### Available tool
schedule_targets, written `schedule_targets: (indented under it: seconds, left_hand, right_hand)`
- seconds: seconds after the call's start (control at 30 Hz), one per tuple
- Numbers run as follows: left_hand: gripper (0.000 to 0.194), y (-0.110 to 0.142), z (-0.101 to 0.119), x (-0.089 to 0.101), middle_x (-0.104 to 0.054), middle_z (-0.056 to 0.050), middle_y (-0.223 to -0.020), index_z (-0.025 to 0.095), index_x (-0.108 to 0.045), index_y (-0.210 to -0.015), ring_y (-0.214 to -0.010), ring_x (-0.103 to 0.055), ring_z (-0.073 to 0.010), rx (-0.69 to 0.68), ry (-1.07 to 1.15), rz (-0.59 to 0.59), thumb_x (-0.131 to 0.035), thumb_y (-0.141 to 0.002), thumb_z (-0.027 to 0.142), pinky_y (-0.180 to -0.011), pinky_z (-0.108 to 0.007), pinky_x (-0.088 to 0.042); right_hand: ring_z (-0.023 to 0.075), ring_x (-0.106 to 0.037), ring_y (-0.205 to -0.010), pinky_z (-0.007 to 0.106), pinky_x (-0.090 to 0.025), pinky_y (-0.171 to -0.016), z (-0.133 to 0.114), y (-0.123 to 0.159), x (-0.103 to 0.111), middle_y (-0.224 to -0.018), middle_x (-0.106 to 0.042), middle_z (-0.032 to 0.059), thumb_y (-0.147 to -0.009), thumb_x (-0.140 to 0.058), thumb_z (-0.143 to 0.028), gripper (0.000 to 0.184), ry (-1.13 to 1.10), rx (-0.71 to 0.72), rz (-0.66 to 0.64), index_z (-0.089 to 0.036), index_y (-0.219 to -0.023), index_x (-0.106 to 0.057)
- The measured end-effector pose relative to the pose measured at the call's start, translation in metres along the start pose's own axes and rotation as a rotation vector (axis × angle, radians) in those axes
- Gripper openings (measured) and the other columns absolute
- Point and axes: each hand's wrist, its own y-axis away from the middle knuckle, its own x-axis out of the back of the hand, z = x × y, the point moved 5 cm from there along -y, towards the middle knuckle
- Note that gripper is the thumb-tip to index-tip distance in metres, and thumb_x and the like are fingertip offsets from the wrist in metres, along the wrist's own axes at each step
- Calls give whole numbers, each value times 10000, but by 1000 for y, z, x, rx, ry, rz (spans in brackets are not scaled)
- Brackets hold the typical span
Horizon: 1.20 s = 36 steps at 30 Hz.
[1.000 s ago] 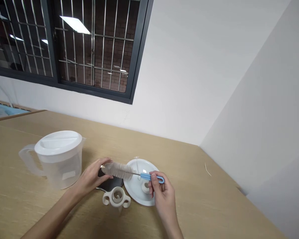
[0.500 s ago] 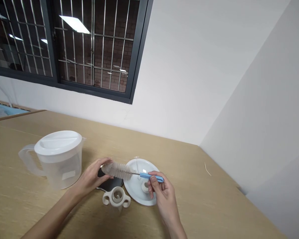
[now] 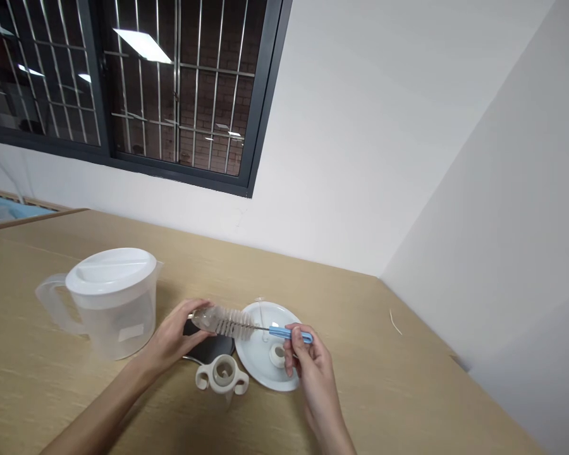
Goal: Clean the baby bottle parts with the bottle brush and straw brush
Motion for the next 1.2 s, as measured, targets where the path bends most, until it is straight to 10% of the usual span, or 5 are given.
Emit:
schedule_targets:
  seconds: [1.2]
  left_hand:
    - [491,0,0,-6,-643,-75,-1220,249,-472,-1276,-1139,-612,-241,70,-19,-103,-674,-834,320,-970,-388,-504]
  right_hand:
    - [101,-458,-423,229,-356,-457,-4,-4,6,-557,-589,-2,-772,-710,-564,447,127,150,-109,-150,-931,-650]
